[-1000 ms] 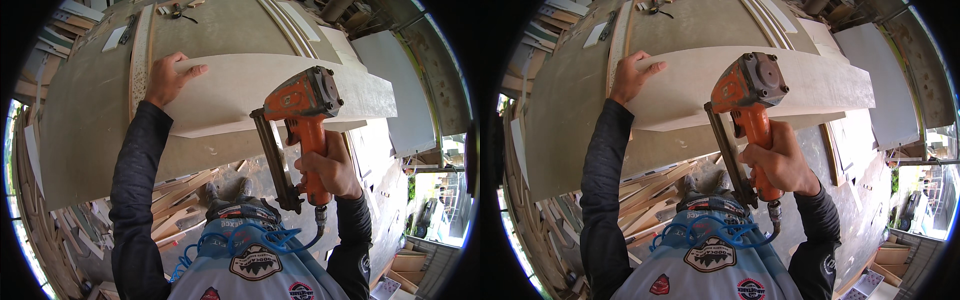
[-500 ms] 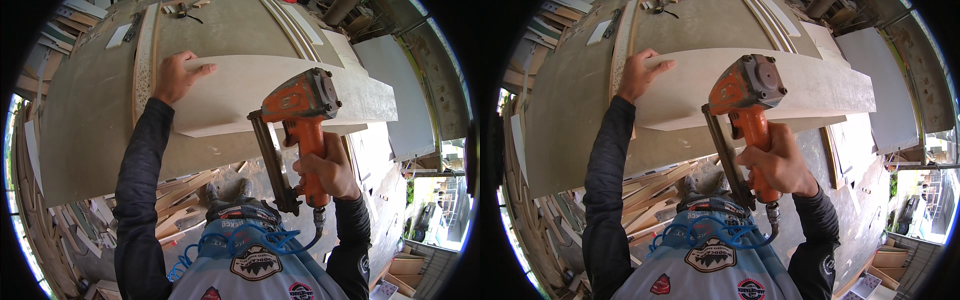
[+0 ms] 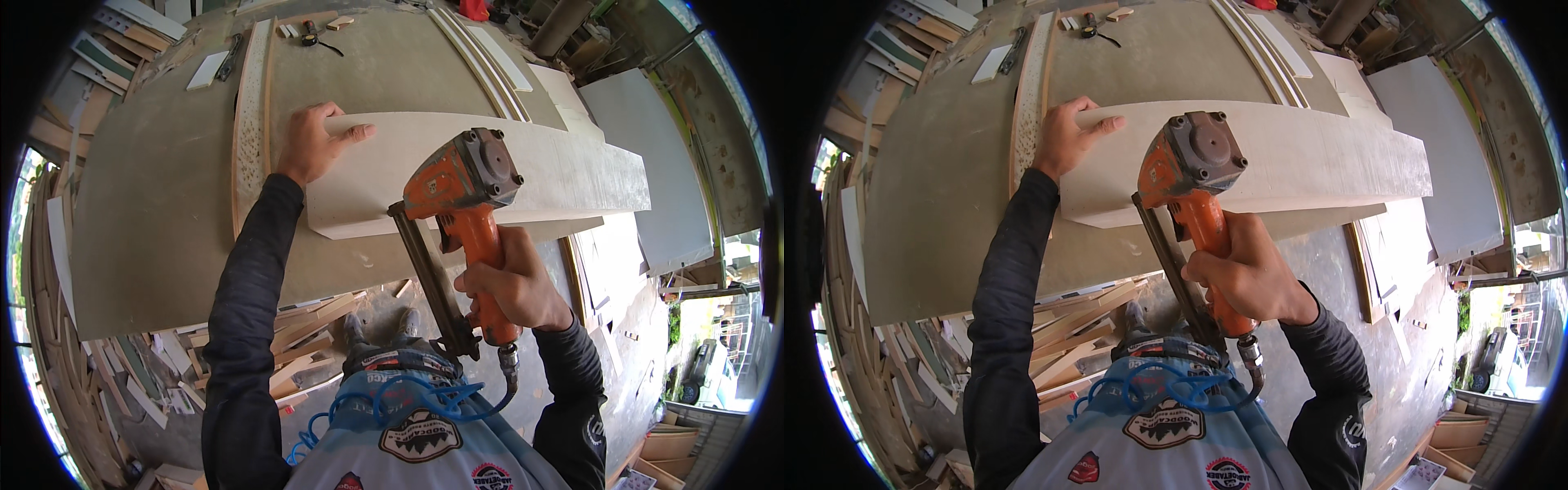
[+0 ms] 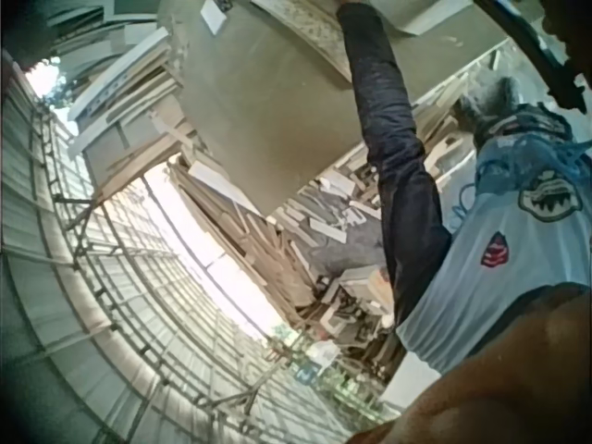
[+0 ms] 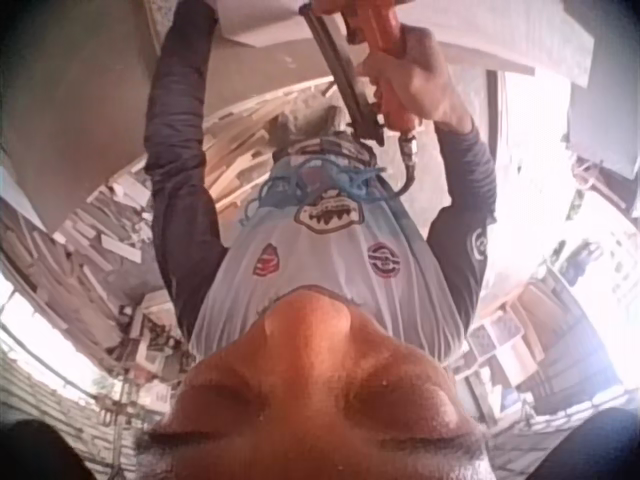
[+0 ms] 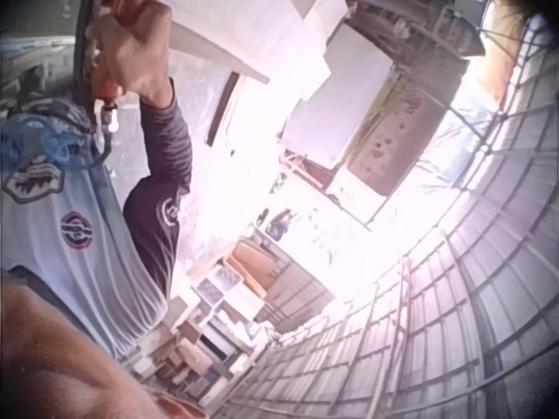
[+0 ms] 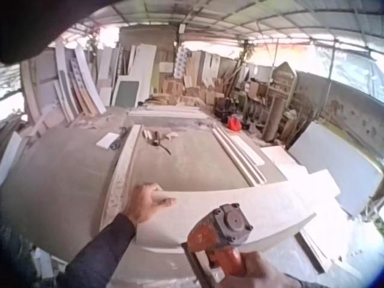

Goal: The person joins wooden boards together to form a box-like structure using a pneumatic nail gun. They align a long wooden board against the edge of a perpendicular piece and fire the nail gun multiple times along the joint to secure it.

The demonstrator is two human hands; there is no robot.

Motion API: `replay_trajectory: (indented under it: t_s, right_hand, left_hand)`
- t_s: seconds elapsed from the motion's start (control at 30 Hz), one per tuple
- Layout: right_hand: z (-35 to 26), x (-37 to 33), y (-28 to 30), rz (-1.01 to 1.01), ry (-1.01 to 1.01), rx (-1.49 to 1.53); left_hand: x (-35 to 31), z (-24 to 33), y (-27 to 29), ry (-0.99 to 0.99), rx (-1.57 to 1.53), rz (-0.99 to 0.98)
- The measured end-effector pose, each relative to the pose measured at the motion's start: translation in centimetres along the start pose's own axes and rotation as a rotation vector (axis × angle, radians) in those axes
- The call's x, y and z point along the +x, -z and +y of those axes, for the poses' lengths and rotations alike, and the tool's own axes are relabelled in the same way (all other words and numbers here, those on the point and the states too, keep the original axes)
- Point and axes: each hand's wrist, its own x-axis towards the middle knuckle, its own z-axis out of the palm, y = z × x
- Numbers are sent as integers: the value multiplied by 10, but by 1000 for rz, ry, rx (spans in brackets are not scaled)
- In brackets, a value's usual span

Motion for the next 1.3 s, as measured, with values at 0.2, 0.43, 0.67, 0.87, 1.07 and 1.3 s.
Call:
replay_trajectory:
  t_s: [0.2,0.43,0.67,0.87,1.07,1.3]
  right_hand:
    - [7,1,2,-29,4,-6]
    - [15,4,-3,-29,72,26]
    - [14,5,-8,-38,85,-27]
    - [12,3,-11,-30,57,7]
    - [34,-22,-8,153,85,113]
    - [76,-84,36,516,20,267]
  left_hand:
    - [1,1,-1,13,-55,-1]
    - [1,1,-1,-11,-51,15]
    - [2,2,-1,-38,-75,12]
    - [1,-3,-2,-45,-37,14]
    - [1,-5,-6,-70,-1,13]
    - [-9,2,8,-156,341,0]
